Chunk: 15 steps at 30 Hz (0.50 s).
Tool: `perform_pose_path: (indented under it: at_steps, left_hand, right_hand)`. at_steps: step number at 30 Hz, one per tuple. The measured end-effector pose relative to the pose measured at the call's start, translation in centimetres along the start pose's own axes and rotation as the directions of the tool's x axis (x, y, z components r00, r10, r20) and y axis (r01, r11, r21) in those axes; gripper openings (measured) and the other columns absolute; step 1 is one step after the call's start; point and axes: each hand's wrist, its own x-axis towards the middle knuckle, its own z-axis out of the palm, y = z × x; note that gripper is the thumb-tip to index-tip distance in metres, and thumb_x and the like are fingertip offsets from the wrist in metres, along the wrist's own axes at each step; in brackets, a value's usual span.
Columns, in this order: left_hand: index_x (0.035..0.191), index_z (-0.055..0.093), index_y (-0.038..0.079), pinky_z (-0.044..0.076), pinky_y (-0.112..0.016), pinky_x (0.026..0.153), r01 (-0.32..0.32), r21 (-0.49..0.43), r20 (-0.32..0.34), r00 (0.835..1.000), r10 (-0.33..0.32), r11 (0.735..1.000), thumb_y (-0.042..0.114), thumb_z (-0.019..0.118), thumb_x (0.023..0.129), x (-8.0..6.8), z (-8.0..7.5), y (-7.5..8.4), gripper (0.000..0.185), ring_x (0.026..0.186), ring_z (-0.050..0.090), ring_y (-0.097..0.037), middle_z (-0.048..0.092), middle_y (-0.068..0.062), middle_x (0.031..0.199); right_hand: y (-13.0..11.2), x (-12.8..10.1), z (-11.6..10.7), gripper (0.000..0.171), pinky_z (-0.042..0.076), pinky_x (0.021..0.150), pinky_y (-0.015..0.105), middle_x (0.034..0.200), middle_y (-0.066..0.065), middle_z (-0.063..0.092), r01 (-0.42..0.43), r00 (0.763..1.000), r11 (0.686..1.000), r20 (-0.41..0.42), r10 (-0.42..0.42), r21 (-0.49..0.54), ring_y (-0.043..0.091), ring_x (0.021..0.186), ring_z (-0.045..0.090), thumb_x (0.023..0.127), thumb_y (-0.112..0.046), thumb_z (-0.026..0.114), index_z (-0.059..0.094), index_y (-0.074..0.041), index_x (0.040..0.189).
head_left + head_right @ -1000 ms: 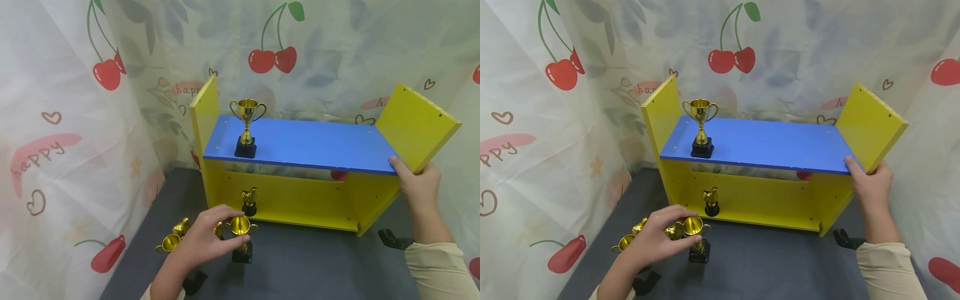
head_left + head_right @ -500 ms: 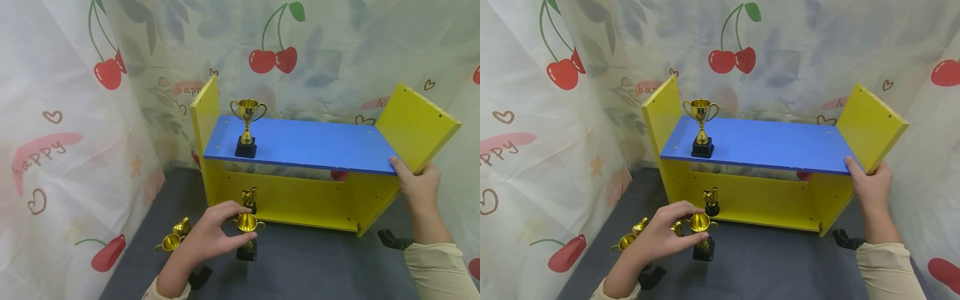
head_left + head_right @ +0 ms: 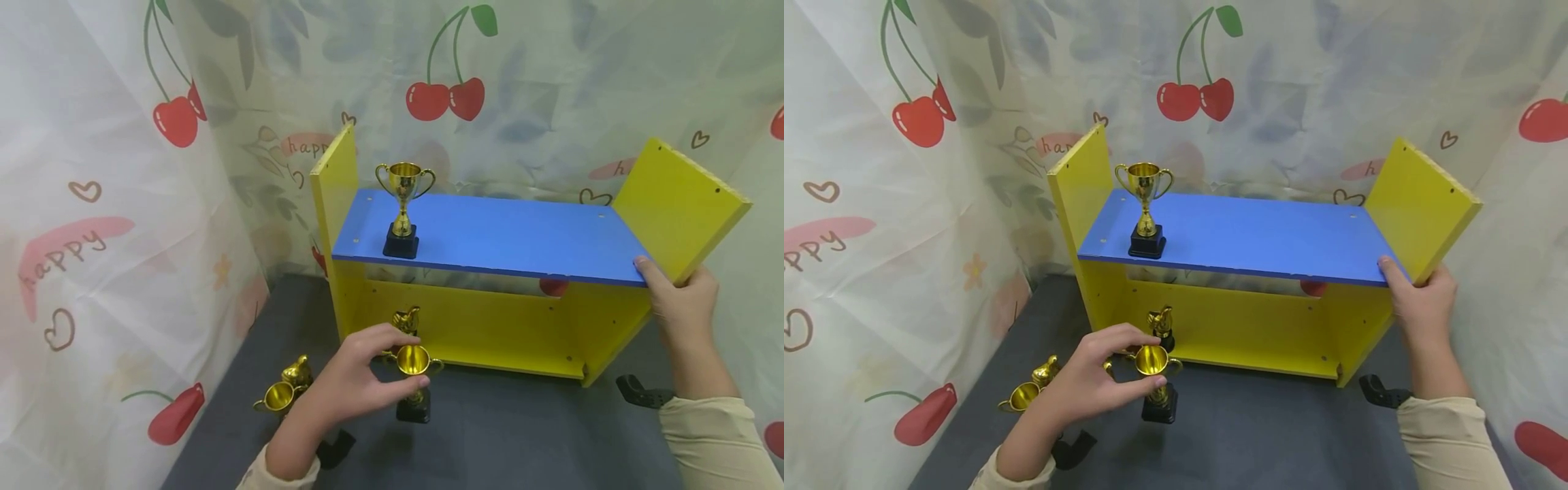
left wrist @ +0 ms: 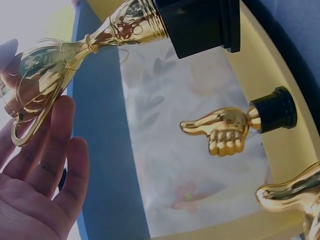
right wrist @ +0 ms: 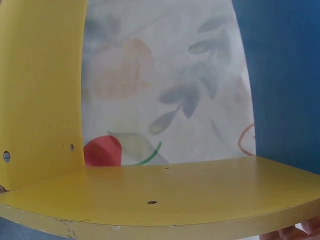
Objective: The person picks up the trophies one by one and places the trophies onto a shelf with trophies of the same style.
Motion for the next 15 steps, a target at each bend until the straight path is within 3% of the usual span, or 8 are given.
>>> perform_pose_path:
  at_steps: [5, 15]
  left_hand:
    - [0.128, 0.073, 0.029, 0.061, -0.033, 0.093, -0.03, 0.001, -0.036, 0.999, 0.03, 1.0, 0.039, 0.088, 0.09, 0.29, -0.5, 0.23, 0.042, 0.106, 0.068, -0.005, 0.073, 0.014, 0.119]
    - [0.129, 0.073, 0.024, 0.06, -0.031, 0.091, -0.061, -0.011, -0.044, 0.997, 0.061, 0.998, 0.038, 0.085, 0.092, 0.96, -0.86, 0.85, 0.041, 0.101, 0.067, -0.008, 0.074, 0.008, 0.116]
  right_hand:
    - [0.04, -0.02, -0.11, 0.028, 0.046, 0.072, 0.004, 0.108, -0.011, 0.055, -0.02, 1.0, 1.0, -0.007, 0.02, -0.01, 0.006, 0.093, 0.053, 0.094, -0.023, 0.08, 0.06, -0.027, 0.114]
    - [0.01, -0.14, -0.12, 0.028, 0.045, 0.073, 0.004, 0.11, -0.011, 0.054, -0.012, 1.0, 1.0, 0.02, 0.013, -0.013, 0.006, 0.095, 0.052, 0.096, -0.025, 0.079, 0.059, -0.027, 0.116]
